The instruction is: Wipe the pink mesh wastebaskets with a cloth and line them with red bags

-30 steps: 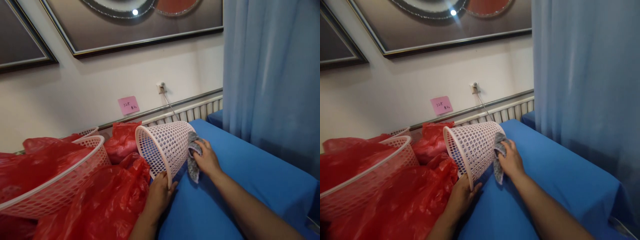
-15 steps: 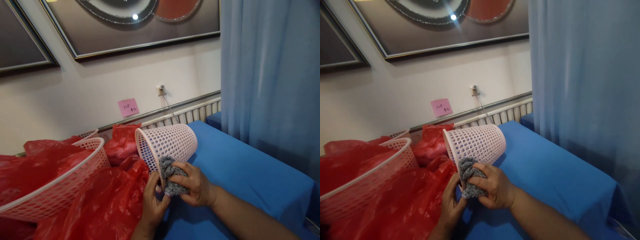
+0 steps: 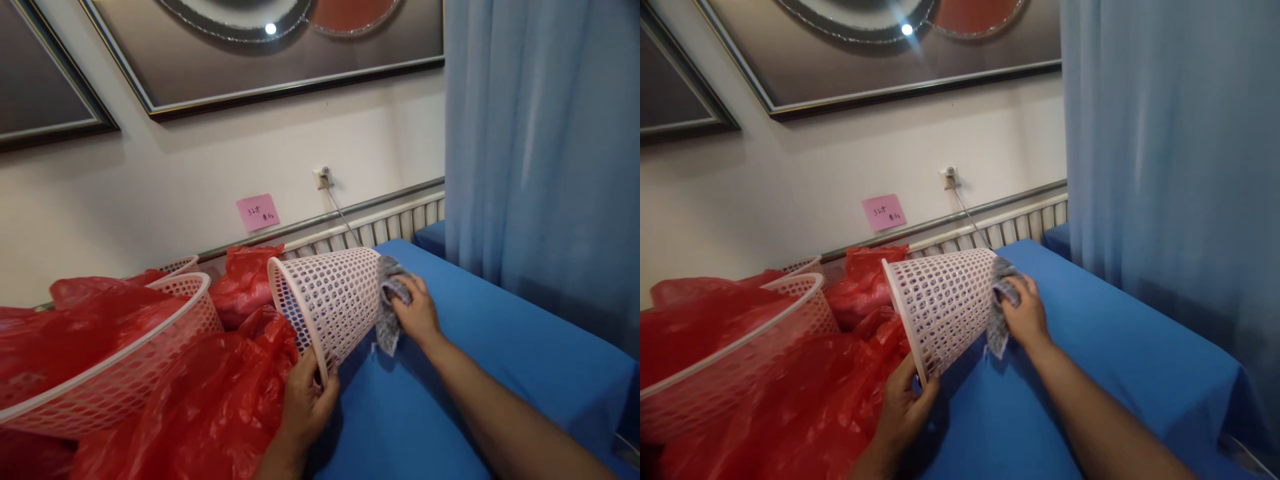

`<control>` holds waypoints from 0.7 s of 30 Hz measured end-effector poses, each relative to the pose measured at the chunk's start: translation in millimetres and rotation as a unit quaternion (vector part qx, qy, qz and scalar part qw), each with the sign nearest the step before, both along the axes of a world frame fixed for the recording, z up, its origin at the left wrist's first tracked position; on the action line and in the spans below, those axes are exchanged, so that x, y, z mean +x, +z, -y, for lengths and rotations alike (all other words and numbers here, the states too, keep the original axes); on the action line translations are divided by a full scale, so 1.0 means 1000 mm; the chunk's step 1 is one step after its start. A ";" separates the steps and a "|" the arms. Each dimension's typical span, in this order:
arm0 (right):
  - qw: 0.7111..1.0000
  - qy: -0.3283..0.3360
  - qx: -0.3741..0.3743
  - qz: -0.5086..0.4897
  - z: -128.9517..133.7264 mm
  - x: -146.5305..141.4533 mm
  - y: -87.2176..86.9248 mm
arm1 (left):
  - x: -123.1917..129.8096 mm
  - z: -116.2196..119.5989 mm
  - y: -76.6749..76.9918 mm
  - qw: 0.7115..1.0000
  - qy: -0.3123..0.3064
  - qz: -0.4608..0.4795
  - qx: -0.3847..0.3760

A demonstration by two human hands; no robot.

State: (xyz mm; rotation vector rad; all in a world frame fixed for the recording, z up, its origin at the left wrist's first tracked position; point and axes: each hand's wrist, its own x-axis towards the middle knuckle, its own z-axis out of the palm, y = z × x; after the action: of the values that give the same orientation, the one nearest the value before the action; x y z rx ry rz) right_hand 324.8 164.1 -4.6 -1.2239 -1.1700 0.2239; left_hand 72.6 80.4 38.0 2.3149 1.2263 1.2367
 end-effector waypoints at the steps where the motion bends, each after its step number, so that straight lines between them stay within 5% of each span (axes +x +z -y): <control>1: 0.998 -0.033 -0.042 -0.031 -0.012 0.009 -0.004 | 0.000 0.000 -0.002 1.000 -0.001 -0.012 0.006; 5: 0.994 -0.056 -0.079 -0.057 -0.024 0.017 -0.007 | 0.003 0.000 -0.011 0.999 -0.008 -0.048 -0.010; 9: 0.989 0.049 0.106 0.091 0.029 -0.021 0.010 | 0.007 -0.002 -0.016 0.997 -0.011 -0.070 -0.031; 12: 0.902 0.195 0.302 0.238 0.073 -0.050 0.023 | 0.010 -0.004 -0.014 0.995 -0.043 -0.060 -0.064; 14: 0.868 0.232 0.349 0.265 0.081 -0.056 0.025 | 0.011 -0.004 -0.012 0.994 -0.056 -0.050 -0.084; 16: 0.905 0.190 0.295 0.241 0.069 -0.048 0.021 | 0.010 -0.004 -0.011 0.994 -0.047 -0.060 -0.075; 19: 0.988 0.042 0.080 0.122 0.025 -0.016 0.008 | 0.008 -0.005 -0.015 0.993 -0.015 -0.108 -0.052; 21: 0.997 -0.033 -0.047 0.042 -0.002 0.006 0.001 | 0.006 -0.006 -0.019 0.989 -0.001 -0.135 -0.057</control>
State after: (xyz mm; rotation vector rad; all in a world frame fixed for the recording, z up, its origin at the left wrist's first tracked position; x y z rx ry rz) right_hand 330.5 166.6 -3.7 -1.3629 -1.2012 0.1801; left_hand 78.7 86.2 18.9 2.4540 1.3391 0.8465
